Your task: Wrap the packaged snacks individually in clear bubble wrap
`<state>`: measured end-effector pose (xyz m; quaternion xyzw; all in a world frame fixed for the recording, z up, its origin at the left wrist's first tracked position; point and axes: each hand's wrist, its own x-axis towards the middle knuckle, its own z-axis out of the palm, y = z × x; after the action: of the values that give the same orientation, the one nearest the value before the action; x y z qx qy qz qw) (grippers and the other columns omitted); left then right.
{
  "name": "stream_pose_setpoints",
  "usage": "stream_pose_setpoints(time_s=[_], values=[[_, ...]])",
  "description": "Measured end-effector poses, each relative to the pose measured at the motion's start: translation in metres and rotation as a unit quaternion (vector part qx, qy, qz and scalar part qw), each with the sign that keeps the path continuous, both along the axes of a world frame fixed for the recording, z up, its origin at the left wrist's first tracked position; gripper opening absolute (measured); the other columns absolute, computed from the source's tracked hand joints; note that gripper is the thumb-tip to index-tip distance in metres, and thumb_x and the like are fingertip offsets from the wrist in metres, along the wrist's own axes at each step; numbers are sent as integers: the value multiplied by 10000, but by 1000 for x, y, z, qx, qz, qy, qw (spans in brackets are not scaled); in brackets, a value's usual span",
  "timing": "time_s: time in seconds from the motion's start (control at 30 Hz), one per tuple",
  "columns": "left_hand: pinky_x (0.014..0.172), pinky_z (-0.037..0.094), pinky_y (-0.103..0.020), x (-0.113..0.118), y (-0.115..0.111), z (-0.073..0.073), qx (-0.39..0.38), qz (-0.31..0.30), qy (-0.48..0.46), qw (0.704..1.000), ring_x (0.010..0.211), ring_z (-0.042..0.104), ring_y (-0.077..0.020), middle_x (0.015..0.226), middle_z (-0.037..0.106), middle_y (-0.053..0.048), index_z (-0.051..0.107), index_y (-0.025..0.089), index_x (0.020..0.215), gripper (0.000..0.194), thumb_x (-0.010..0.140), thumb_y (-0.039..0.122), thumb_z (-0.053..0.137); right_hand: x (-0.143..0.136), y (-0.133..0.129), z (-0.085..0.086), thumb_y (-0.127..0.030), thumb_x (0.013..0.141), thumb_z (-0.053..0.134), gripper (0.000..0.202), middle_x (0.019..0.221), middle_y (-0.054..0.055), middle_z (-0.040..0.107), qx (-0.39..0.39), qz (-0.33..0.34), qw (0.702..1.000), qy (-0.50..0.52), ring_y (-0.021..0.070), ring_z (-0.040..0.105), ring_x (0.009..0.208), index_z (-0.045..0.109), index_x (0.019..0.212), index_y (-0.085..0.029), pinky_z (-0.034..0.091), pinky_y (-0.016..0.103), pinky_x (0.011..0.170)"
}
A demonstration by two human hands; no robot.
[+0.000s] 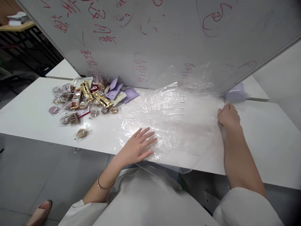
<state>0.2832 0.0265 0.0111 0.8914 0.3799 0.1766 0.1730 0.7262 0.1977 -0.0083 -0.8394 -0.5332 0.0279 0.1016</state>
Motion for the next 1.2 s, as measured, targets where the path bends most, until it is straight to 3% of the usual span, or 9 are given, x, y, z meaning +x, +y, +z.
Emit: stream_pose_setpoints(time_s=[0.17,0.3,0.47,0.53,0.63,0.73,0.9,1.07,1.2], values=[[1229,110,-597,25,9,-26,-25,48,105,993,1531,92,-323,1644,213,-35,272,328,1553,623,995,593,355,-55,-25,36,-222,925,369,458,1408,278,480,93,25,993,-61,399,473,1256,585,1306,-87,356,544,959],[1233,106,-594,38,21,-29,-37,77,100,991,1532,31,-316,1655,159,-23,258,327,1559,619,1004,596,309,-111,-58,79,-154,925,344,434,1411,189,499,298,146,938,-101,332,458,1332,579,1290,-139,376,527,1021],[1238,124,-560,30,18,-24,-40,57,94,993,1534,33,-295,1655,160,-37,241,311,1565,608,1018,571,291,-133,-103,111,-246,969,321,352,1212,184,578,463,139,870,-97,351,546,1202,578,1208,-233,425,611,891],[1234,129,-560,29,14,-25,-41,58,103,992,1533,48,-304,1652,169,-53,253,295,1562,610,1018,571,286,-137,-116,111,-346,961,387,272,1021,153,633,393,201,896,-44,336,606,1043,609,1086,-251,470,559,835],[1224,140,-574,32,6,-26,-39,66,115,990,1530,63,-329,1646,191,-84,282,259,1554,613,1021,561,285,-142,-118,100,-537,916,475,330,770,93,630,113,257,958,62,289,624,744,613,797,-262,496,482,705],[1213,171,-576,34,-1,-26,-32,65,114,991,1526,95,-343,1640,222,-86,303,263,1546,609,1016,564,306,-145,-98,81,-723,829,520,527,608,66,595,-132,224,954,150,257,588,581,545,592,-252,469,432,589],[1187,231,-582,29,-10,-19,-27,20,104,994,1517,156,-356,1628,265,-78,332,296,1533,597,1004,570,353,-153,-64,50,-755,733,636,533,705,59,679,-154,208,915,310,240,643,657,612,689,-224,509,414,661],[1046,459,-452,9,2,4,-45,-31,-42,998,1314,530,-267,1335,636,-70,633,278,1265,331,1005,413,479,-162,-70,53,-532,765,746,349,1088,65,691,-17,313,780,542,263,686,983,602,689,-224,566,447,848],[749,537,-297,-31,48,25,48,195,-258,945,813,666,-149,872,706,-44,684,210,946,254,1009,337,473,-153,-85,86,-345,736,769,397,1444,-146,511,163,440,639,610,316,431,1392,487,488,-216,438,506,1110]])
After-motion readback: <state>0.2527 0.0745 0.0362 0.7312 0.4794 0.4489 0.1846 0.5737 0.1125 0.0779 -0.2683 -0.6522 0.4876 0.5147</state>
